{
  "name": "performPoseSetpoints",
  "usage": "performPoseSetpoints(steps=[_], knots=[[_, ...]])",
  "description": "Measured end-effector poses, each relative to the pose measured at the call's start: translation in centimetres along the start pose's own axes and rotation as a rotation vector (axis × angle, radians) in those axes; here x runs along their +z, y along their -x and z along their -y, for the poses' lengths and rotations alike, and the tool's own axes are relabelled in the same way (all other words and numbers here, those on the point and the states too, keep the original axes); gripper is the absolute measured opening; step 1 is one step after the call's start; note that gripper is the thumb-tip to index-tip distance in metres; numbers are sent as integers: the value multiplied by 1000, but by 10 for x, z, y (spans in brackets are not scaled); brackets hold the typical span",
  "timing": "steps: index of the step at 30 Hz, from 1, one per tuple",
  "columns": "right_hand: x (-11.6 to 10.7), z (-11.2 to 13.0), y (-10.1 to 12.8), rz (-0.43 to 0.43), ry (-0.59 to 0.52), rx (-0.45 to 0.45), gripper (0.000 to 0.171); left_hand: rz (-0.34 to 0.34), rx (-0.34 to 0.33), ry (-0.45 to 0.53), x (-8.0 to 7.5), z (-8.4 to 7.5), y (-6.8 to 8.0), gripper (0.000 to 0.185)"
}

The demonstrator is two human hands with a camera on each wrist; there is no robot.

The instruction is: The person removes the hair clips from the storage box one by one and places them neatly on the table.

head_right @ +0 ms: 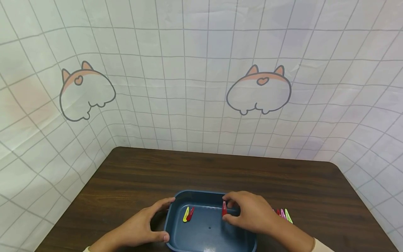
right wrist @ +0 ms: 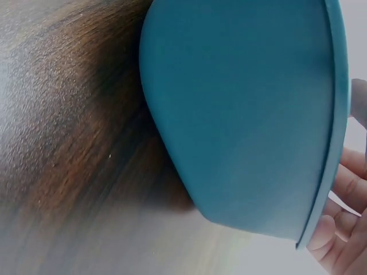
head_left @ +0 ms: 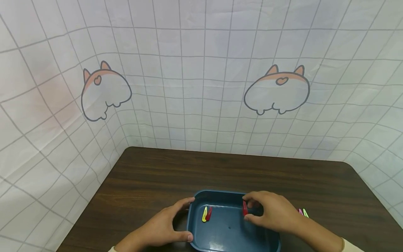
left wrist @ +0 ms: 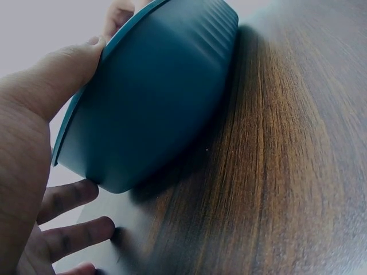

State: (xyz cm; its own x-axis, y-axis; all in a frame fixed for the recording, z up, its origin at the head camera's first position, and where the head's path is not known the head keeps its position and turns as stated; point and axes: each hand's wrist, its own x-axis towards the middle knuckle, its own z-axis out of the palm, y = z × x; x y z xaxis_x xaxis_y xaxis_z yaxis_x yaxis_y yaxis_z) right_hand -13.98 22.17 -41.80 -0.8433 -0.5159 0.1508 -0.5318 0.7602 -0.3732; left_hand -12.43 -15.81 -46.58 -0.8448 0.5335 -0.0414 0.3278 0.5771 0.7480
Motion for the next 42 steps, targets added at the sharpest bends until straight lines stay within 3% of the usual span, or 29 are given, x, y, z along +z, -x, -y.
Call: performPoseSetpoints(steps=[19, 26, 33, 42], knots=[[-20, -13, 16, 10, -5, -17, 49, 5, -12, 31, 5, -5, 5, 93], [-25, -18, 22, 24, -56, -7, 52, 2, -11, 34, 7, -8, 7, 94], [-31, -26, 30, -16, -36, -10, 49, -2, -13, 23, 9, -10, 9, 94], [-35, -39, 41, -28, -117, -23, 50, -2, -25, 39, 11, -13, 12, 94]])
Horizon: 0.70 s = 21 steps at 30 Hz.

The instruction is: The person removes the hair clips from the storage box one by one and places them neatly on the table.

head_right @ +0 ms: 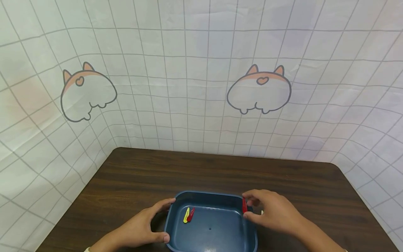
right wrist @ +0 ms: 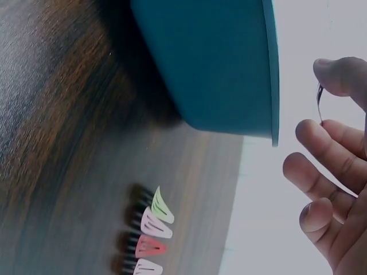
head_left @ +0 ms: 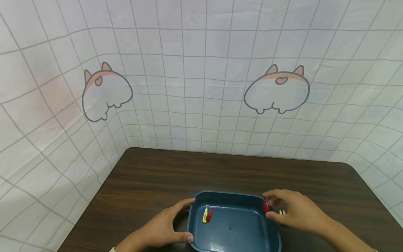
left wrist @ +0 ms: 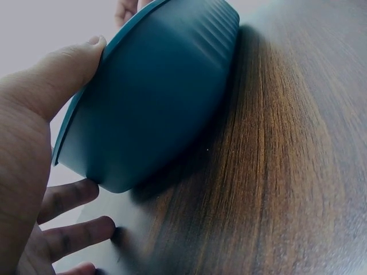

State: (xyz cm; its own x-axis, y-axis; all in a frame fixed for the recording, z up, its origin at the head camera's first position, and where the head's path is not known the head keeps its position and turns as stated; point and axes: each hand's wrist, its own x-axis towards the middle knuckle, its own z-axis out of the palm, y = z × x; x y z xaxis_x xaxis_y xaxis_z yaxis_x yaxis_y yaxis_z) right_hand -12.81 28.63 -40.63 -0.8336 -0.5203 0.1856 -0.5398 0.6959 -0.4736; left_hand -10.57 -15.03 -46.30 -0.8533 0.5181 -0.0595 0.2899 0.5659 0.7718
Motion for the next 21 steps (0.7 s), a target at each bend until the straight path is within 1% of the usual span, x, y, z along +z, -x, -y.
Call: performPoseSetpoints(steps=[3, 10, 16, 21], knots=[[-2, -3, 2, 2, -27, -10, 50, -1, 0, 2, 0, 0, 0, 93], [-7, -11, 8, -10, -29, -53, 46, -3, 12, -12, 0, 0, 0, 94], [-11, -19, 12, -2, -55, -35, 46, -13, 8, -33, 0, 0, 0, 95], [-13, -26, 17, -25, -52, -21, 44, -17, 6, -27, 1, 0, 0, 94]])
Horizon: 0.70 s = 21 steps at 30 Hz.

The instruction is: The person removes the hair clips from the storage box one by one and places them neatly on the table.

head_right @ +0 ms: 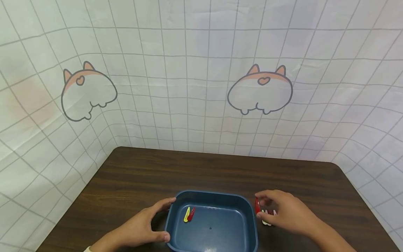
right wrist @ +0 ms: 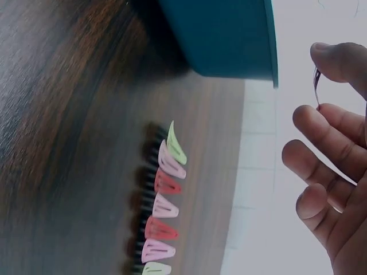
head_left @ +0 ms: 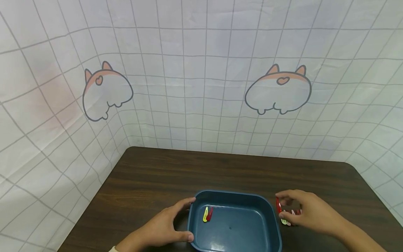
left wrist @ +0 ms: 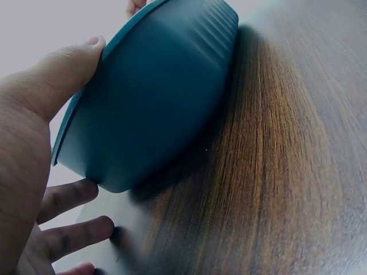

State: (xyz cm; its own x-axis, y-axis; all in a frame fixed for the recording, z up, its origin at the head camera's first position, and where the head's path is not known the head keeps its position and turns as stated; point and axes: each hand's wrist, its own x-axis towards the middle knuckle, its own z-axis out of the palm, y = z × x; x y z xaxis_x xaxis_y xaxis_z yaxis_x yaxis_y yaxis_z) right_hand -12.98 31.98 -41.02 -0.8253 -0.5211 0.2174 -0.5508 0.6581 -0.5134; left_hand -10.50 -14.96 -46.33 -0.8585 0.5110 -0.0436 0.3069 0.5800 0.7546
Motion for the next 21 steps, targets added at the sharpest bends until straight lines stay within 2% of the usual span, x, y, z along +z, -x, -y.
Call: performPoseSetpoints(steps=[5, 10, 21], knots=[[-3, -7, 4, -25, 27, -34, 43, -2, 6, 1, 0, -1, 0, 95], [-5, -13, 8, -49, 58, -24, 44, -3, 5, 3, -1, -2, 0, 95], [-12, -22, 16, -29, 13, 14, 43, -4, -12, 4, 0, -1, 0, 93]])
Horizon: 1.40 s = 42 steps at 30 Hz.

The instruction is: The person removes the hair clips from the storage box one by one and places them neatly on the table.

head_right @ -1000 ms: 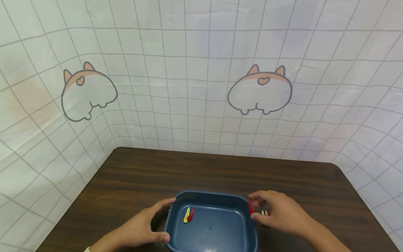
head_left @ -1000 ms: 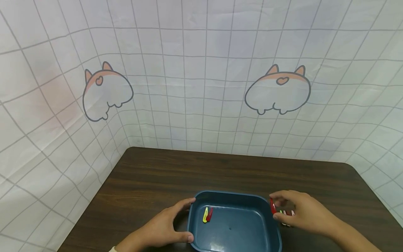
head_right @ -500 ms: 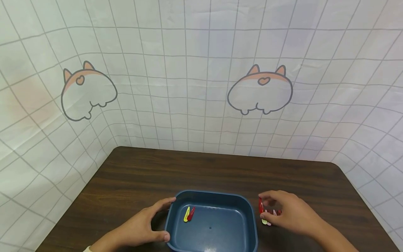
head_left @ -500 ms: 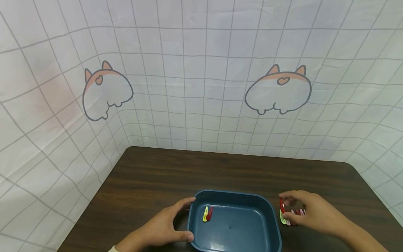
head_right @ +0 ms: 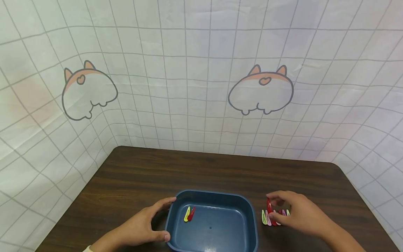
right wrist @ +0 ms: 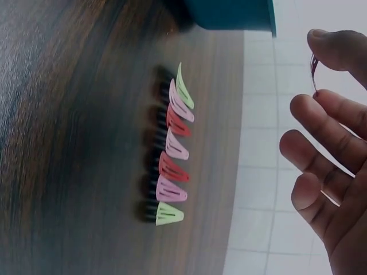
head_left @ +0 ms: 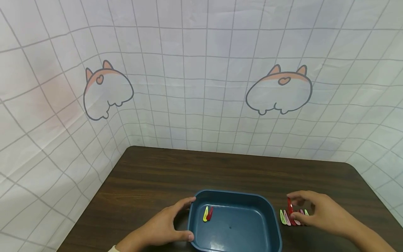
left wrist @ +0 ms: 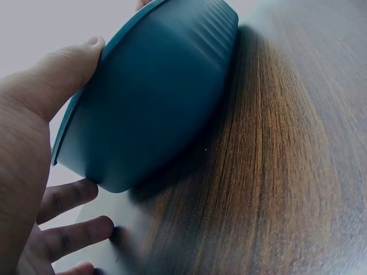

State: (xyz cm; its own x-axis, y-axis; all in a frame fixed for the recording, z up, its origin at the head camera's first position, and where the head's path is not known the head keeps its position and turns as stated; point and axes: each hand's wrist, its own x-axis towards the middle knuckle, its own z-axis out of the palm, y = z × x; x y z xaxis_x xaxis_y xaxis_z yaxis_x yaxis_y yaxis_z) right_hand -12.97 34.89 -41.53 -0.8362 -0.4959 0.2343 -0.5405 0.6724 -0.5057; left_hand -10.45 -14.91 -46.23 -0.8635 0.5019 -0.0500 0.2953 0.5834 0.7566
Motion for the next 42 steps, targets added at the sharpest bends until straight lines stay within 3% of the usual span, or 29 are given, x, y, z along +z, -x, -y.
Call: performPoseSetpoints(steps=[13, 25, 42], knots=[[-5, -13, 7, -18, 87, 26, 42, -5, -10, -7, -1, -1, 1, 93], [-7, -25, 12, 24, 101, 135, 47, 2, 23, 9, 0, 2, 0, 94], [-6, -39, 23, -9, 132, 146, 45, 3, 16, 5, 0, 3, 0, 94]])
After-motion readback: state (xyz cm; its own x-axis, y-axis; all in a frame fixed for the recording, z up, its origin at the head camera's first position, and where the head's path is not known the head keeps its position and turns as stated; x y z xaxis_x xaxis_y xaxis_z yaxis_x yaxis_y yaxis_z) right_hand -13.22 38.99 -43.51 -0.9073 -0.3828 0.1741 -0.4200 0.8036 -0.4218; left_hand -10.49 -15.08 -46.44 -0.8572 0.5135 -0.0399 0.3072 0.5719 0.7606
